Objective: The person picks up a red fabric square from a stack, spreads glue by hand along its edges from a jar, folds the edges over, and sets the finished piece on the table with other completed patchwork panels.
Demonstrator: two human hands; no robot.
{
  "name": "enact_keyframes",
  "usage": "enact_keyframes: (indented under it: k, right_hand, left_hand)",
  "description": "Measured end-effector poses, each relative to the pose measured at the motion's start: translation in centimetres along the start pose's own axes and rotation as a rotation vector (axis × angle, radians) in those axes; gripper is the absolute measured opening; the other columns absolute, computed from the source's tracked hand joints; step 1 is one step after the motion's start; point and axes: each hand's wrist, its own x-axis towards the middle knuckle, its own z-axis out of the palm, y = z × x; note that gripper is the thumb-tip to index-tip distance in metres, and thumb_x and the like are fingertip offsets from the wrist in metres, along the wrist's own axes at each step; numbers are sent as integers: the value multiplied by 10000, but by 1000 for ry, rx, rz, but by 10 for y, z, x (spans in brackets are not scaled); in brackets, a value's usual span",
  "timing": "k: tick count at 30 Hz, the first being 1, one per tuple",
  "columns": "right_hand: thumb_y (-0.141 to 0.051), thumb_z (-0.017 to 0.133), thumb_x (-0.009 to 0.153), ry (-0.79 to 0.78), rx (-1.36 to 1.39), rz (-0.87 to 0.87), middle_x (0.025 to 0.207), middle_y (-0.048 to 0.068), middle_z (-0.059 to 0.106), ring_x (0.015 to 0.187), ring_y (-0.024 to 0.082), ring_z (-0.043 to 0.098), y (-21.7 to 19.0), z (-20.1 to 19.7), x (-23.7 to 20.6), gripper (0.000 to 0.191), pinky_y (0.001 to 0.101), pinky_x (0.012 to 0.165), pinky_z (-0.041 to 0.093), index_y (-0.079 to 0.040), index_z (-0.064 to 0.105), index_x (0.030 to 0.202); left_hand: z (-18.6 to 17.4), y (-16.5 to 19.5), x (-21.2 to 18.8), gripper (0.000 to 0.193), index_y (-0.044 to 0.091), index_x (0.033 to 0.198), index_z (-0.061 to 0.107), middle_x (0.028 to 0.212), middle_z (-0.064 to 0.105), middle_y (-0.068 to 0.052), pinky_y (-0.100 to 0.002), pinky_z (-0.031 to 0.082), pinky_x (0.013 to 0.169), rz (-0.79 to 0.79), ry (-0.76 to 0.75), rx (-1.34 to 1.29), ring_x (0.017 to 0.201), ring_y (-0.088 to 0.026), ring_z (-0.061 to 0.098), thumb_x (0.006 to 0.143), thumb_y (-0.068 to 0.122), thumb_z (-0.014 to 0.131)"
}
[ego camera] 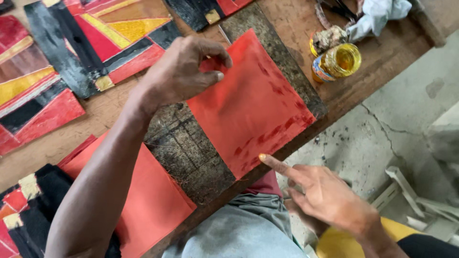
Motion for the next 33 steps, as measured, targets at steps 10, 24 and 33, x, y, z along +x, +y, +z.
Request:
enact_keyframes:
  k: [10,24,33]
  right_hand:
    - [2,515,860,-181,-535,454,769,112,630,573,268,651,29,-3,17,961,447,542,566,-351,115,1660]
    - [-50,519,912,-307,-715,606,970,156,626,682,286,703,29,-19,3,922,421,597,605,-345,66,1659]
    - [-156,889,748,504,-520,154,1307,215,532,1164,341,519,58,-96,14,498,456,911,508,-34,729,1204]
  left_hand:
    - [-2,17,3,285,53,1105,748,990,772,-104,-337,597,831,-7,-26,34,923,-196,759,826,48,692]
    - [-1,25,6,339,79,1171,751,1035,775,-109,-362,591,842,-121,-94,128,956,-233,758,840,71,679]
    - [5,24,25,290,51,1145,745,1086,763,-124,-366,597,861,-32,-59,85,985,-234,751,871,144,720]
